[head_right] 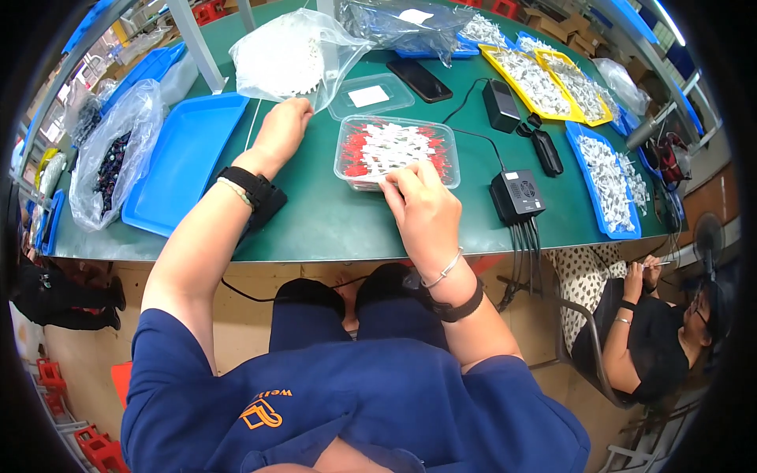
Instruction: Assembling and sorting small industrial components at a workbench.
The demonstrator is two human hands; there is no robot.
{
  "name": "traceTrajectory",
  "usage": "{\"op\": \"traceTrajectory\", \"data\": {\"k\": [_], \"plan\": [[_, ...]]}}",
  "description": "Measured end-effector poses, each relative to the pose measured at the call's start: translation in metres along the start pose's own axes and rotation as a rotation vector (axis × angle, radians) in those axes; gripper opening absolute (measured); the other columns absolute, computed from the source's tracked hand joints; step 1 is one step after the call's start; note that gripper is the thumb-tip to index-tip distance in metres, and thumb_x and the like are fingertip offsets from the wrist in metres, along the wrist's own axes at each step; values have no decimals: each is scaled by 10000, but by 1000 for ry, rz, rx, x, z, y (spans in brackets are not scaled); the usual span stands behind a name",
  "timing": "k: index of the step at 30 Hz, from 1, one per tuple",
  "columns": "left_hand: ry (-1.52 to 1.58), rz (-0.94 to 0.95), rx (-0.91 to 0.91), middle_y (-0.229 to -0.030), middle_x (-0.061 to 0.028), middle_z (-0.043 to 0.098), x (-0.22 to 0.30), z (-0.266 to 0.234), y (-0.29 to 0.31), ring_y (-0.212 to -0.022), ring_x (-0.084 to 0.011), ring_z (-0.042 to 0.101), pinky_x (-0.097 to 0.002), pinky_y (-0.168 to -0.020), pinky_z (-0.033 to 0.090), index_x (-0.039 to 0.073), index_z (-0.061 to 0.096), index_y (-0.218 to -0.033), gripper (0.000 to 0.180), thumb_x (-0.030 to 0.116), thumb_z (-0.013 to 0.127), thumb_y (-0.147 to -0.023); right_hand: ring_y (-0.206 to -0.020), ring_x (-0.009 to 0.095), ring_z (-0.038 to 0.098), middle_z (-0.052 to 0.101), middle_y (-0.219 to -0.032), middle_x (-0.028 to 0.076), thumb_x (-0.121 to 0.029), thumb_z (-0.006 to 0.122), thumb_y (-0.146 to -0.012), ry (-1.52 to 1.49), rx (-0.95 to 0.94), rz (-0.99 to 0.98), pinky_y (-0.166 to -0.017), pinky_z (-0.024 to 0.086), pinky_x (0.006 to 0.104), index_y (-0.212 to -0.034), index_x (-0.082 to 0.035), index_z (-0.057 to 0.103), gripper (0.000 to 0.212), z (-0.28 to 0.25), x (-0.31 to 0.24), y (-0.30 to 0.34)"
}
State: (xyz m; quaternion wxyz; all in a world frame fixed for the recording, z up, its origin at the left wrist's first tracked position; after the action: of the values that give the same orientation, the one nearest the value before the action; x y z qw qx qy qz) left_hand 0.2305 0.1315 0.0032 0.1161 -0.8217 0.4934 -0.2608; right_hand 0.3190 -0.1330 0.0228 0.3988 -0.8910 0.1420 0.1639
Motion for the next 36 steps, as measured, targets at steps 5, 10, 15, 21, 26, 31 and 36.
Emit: {"op": "traceTrajectory", "data": {"k": [5,10,15,21,26,31,36], "plan": [[96,73,16,-1050,-222,618,14,-11,9,-978,-387,612,-452,-848,493,13,612,-989,147,71,532,-881,-620,233,602,604,-862,50,-119,745,-812,-27,-13,-18,-550,479,342,-878,-74,663,115,0,-2,0],[102,27,97,-1183,-149,623,-1,-95,70,-1112,-331,592,-401,-951,478,54,630,-1096,245,102,652,-857,-700,199,580,612,-958,96,-105,707,-851,-84,143,78,-598,478,310,-1005,-45,655,174,-28,23,-9],[-301,-253,19,-1232,-244,593,-76,-117,181,-1162,-396,553,-432,-1008,443,-35,545,-1254,424,178,650,-903,-681,182,589,628,-945,127,-218,603,-958,151,207,133,-622,490,294,-1143,41,597,318,-21,82,-17],[-210,-272,-68,-1252,-278,571,-59,-102,199,-1183,-420,531,-440,-1038,425,-71,515,-1275,439,125,624,-897,-596,86,586,655,-829,82,-279,566,-984,-679,-257,702,-545,486,225,-1217,55,585,407,-5,102,-14],[-263,-183,-162,-1238,-286,562,24,-89,197,-1167,-414,528,-446,-1035,426,-112,502,-1261,464,99,607,-861,-572,93,605,665,-897,88,-228,565,-982,-755,-311,697,-495,489,214,-1251,90,547,417,-6,89,-8],[-166,-133,-180,-1242,-295,552,89,-70,185,-1162,-420,523,-450,-1021,426,-135,487,-1264,520,153,621,-851,-560,92,604,665,-867,73,-204,535,-995,-692,-184,683,-489,485,213,-1233,82,553,372,-29,85,2],[-144,-95,-177,-1243,-306,543,129,-49,175,-1166,-435,514,-450,-1019,426,-148,481,-1259,553,196,635,-855,-556,84,596,665,-871,60,-199,529,-1000,-698,-120,664,-485,475,203,-1221,56,572,340,-59,87,1]]}}
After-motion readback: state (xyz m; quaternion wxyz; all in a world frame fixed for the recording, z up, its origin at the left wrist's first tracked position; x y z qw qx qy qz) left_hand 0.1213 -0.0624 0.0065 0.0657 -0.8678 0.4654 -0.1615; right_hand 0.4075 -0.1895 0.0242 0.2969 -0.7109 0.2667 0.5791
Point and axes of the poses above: each hand's wrist, its own y-axis away from the middle knuckle, its own z-axis out of the palm, x = y × z, the point moved 3 cm from there along -y, towards the middle knuckle
